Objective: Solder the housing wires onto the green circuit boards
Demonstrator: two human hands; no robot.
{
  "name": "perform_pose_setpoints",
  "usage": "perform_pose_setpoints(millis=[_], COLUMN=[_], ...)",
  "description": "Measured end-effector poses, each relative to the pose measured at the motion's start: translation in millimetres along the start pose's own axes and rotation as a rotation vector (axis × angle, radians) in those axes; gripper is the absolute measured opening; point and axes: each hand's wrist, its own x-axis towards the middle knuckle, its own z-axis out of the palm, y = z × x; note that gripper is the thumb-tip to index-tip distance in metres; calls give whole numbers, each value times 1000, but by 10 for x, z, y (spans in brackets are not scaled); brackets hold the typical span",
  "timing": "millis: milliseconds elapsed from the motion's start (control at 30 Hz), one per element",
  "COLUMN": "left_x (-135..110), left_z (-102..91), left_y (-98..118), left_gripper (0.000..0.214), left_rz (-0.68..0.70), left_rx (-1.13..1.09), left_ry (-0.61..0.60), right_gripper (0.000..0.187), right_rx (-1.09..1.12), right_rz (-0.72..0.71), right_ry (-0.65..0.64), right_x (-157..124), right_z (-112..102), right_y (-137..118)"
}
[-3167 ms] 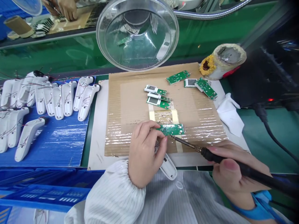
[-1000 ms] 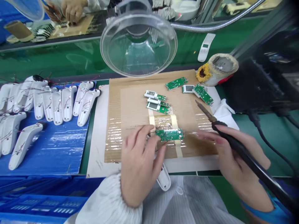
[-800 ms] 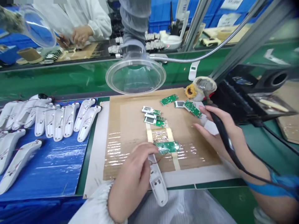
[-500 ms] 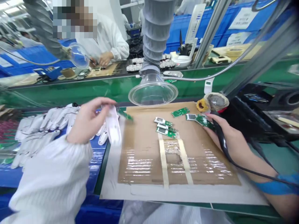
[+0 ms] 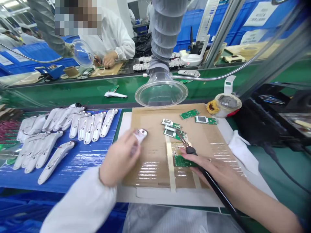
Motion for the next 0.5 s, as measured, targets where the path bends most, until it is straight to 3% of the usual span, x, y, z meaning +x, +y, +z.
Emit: perform_pose_setpoints(millis=[100, 167, 267, 333, 400, 500], left_x=[-245, -282, -112, 96, 314, 559], left_z=[110, 121, 103, 138, 224, 378], left_y=[441, 556, 456, 312, 200, 157], left_gripper=[11, 14, 18, 23, 24, 17], left_rz=[9, -24, -105, -119, -84, 1], left_rx=[-141, -293, -423, -450, -498, -608], left_ry=[-38, -56, -10, -23, -100, -240], right_gripper=[83, 82, 72, 66, 66, 73], right_rx=[30, 61, 85, 90, 76, 13], right_rz=[6, 13, 20, 35, 38, 20], right_ry=[-127, -187, -148, -45, 57, 103], right_x=[58, 105, 141, 125, 81, 3], right_z=[-122, -193, -183, -90, 31, 153], right_y=[-6, -26, -38, -19, 10, 17])
